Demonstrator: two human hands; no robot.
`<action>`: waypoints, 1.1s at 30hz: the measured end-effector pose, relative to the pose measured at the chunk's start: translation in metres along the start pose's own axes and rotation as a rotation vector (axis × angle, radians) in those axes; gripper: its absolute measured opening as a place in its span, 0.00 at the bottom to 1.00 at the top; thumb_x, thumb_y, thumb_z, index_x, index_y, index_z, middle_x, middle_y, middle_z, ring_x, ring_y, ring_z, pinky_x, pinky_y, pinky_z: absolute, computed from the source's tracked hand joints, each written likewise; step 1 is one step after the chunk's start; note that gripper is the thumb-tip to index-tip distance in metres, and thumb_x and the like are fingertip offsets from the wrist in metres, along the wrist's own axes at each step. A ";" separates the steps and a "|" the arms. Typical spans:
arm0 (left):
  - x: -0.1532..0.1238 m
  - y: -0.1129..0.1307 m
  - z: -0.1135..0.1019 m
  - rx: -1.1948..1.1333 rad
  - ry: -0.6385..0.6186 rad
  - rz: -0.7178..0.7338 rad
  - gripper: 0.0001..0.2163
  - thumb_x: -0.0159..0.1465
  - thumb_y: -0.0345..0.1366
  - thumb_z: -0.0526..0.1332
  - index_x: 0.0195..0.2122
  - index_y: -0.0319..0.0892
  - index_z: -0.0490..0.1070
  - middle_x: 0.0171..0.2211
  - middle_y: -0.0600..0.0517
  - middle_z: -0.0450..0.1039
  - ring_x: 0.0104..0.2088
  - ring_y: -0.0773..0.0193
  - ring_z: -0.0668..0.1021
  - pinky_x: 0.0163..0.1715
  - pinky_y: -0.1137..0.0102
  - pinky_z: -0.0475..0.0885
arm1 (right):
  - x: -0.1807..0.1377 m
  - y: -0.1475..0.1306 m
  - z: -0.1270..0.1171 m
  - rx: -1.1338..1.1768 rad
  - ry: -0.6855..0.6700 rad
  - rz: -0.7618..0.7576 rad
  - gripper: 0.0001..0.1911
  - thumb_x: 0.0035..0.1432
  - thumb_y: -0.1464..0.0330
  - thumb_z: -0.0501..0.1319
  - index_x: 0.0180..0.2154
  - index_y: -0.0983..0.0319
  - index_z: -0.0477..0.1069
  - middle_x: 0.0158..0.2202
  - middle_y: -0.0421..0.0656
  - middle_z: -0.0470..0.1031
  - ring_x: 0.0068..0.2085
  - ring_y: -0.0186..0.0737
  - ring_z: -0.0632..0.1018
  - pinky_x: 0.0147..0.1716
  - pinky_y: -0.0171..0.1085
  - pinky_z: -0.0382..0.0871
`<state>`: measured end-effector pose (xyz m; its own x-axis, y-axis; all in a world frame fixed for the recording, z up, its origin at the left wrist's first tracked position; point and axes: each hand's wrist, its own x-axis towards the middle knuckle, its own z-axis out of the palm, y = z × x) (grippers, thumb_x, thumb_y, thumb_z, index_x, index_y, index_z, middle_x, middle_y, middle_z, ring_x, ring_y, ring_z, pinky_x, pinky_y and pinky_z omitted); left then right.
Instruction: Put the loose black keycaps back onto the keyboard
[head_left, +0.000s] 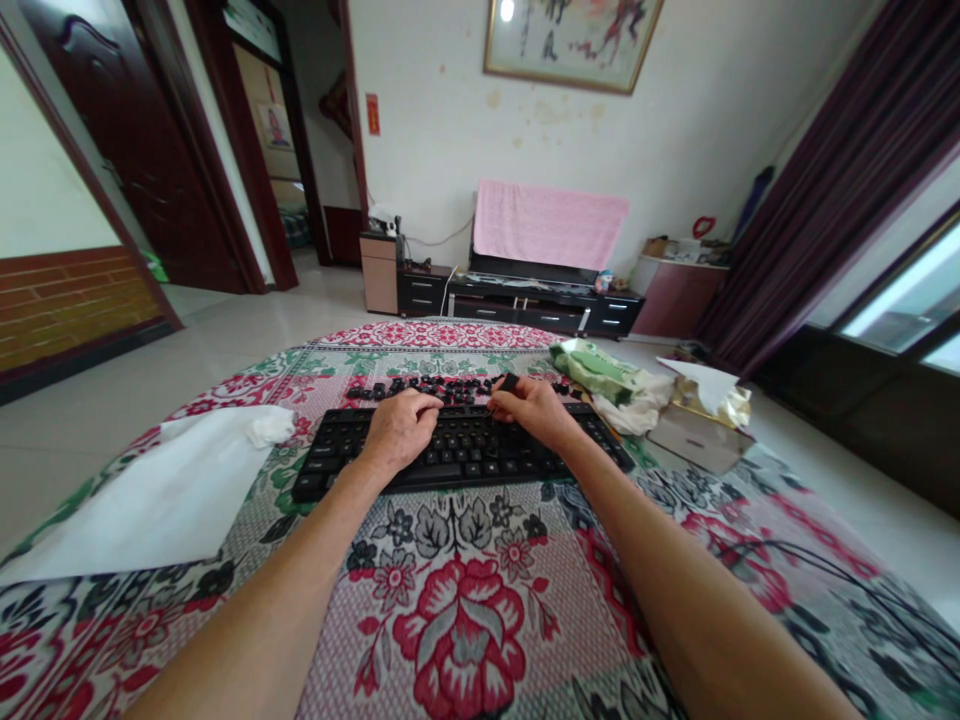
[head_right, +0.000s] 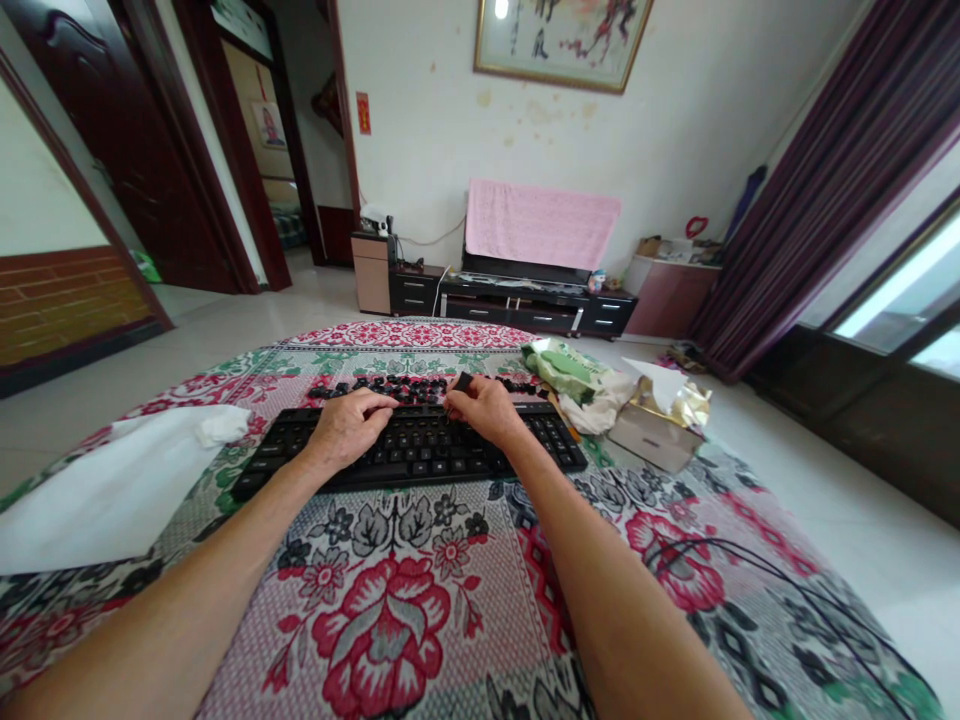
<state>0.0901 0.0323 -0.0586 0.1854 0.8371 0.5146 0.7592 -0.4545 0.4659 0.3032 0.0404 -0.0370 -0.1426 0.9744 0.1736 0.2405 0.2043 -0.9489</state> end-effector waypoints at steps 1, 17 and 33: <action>0.000 0.000 0.000 0.000 -0.006 0.015 0.11 0.58 0.31 0.55 0.35 0.43 0.77 0.35 0.52 0.77 0.36 0.63 0.78 0.41 0.71 0.70 | 0.000 -0.001 -0.001 -0.033 0.004 -0.048 0.08 0.48 0.65 0.58 0.31 0.63 0.66 0.27 0.39 0.72 0.26 0.31 0.72 0.27 0.31 0.65; 0.000 0.000 0.000 0.017 -0.036 0.028 0.11 0.58 0.31 0.55 0.34 0.43 0.77 0.35 0.51 0.77 0.36 0.62 0.78 0.41 0.70 0.70 | -0.021 -0.042 -0.011 -0.734 -0.486 -0.011 0.12 0.42 0.61 0.64 0.26 0.63 0.72 0.20 0.37 0.67 0.23 0.30 0.65 0.22 0.32 0.55; 0.000 0.025 -0.008 -0.504 -0.176 0.008 0.13 0.54 0.35 0.62 0.41 0.41 0.74 0.32 0.52 0.77 0.31 0.66 0.77 0.35 0.71 0.72 | -0.016 -0.029 0.009 -0.080 -0.200 0.201 0.14 0.49 0.55 0.60 0.27 0.59 0.67 0.14 0.34 0.53 0.16 0.28 0.54 0.16 0.33 0.47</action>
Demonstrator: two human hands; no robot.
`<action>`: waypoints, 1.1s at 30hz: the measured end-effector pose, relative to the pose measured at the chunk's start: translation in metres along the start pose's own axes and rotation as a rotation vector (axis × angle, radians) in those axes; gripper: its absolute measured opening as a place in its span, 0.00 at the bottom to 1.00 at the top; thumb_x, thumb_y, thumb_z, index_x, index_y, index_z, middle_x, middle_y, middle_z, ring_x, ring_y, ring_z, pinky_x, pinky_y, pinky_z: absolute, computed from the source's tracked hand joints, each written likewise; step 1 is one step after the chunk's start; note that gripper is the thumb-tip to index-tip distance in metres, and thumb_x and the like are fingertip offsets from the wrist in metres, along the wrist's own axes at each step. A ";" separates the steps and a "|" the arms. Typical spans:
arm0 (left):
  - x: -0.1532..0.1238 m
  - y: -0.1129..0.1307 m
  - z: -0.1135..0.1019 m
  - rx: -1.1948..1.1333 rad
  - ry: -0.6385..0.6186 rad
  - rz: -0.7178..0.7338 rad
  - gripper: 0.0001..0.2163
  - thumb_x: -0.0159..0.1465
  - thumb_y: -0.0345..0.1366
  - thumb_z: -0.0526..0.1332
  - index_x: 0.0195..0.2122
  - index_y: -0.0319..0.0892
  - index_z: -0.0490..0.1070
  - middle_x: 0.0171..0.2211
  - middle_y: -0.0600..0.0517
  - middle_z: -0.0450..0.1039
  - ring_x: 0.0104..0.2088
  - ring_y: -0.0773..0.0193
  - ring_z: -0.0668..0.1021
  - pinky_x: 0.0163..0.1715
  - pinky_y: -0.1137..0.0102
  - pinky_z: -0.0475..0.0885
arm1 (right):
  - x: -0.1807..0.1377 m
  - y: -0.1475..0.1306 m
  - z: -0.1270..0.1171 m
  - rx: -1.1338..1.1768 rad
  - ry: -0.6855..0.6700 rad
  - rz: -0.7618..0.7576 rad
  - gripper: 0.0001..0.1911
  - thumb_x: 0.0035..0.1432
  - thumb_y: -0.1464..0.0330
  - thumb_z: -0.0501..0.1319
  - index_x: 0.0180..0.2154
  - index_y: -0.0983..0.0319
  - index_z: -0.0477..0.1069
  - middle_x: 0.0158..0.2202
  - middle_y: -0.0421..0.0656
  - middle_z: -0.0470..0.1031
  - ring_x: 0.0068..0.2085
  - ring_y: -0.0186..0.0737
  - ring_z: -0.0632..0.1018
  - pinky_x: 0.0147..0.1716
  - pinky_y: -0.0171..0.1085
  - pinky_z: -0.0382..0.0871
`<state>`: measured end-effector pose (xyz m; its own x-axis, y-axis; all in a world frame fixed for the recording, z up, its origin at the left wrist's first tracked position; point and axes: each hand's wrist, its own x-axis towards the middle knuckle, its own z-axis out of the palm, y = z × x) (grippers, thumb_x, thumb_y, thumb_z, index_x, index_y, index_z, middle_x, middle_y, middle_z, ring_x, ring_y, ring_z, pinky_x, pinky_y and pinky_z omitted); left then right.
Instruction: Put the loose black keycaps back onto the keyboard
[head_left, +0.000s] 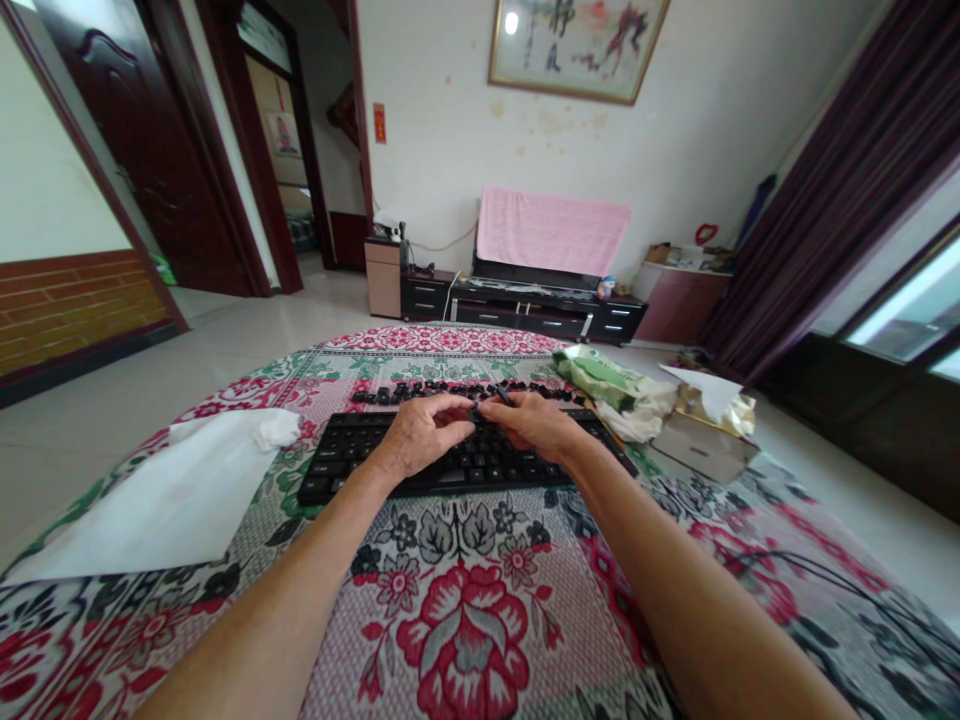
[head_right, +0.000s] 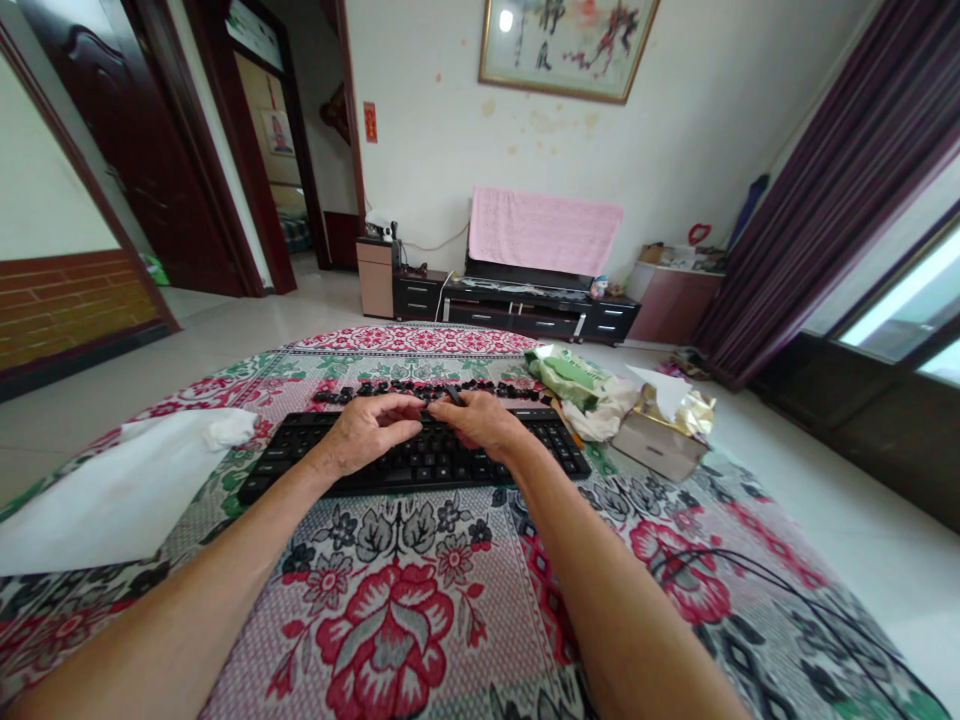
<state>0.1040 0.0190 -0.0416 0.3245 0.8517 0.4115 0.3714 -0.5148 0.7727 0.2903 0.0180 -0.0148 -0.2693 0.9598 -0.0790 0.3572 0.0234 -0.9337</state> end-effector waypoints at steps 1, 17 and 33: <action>0.001 0.003 0.001 -0.064 -0.007 -0.005 0.13 0.54 0.36 0.61 0.41 0.41 0.74 0.33 0.52 0.78 0.32 0.66 0.78 0.36 0.71 0.72 | 0.001 0.000 0.003 0.043 -0.007 0.010 0.15 0.49 0.54 0.61 0.26 0.59 0.65 0.14 0.33 0.53 0.16 0.28 0.54 0.15 0.32 0.47; 0.006 0.006 -0.001 -0.390 0.137 -0.502 0.10 0.50 0.39 0.64 0.28 0.37 0.73 0.22 0.51 0.75 0.22 0.68 0.75 0.21 0.75 0.69 | 0.005 0.001 0.015 -0.460 0.224 -0.489 0.09 0.50 0.63 0.61 0.33 0.60 0.72 0.25 0.38 0.71 0.27 0.33 0.69 0.28 0.32 0.59; 0.008 -0.002 -0.008 0.026 0.209 -0.339 0.10 0.55 0.39 0.57 0.29 0.41 0.76 0.24 0.51 0.77 0.23 0.67 0.76 0.24 0.74 0.68 | 0.026 0.012 0.000 -0.700 0.394 -0.389 0.12 0.51 0.62 0.59 0.35 0.61 0.74 0.27 0.41 0.75 0.29 0.36 0.73 0.28 0.32 0.60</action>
<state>0.0991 0.0277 -0.0362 -0.0035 0.9740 0.2263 0.4499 -0.2006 0.8703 0.2876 0.0430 -0.0280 -0.2046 0.8716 0.4454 0.8037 0.4093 -0.4318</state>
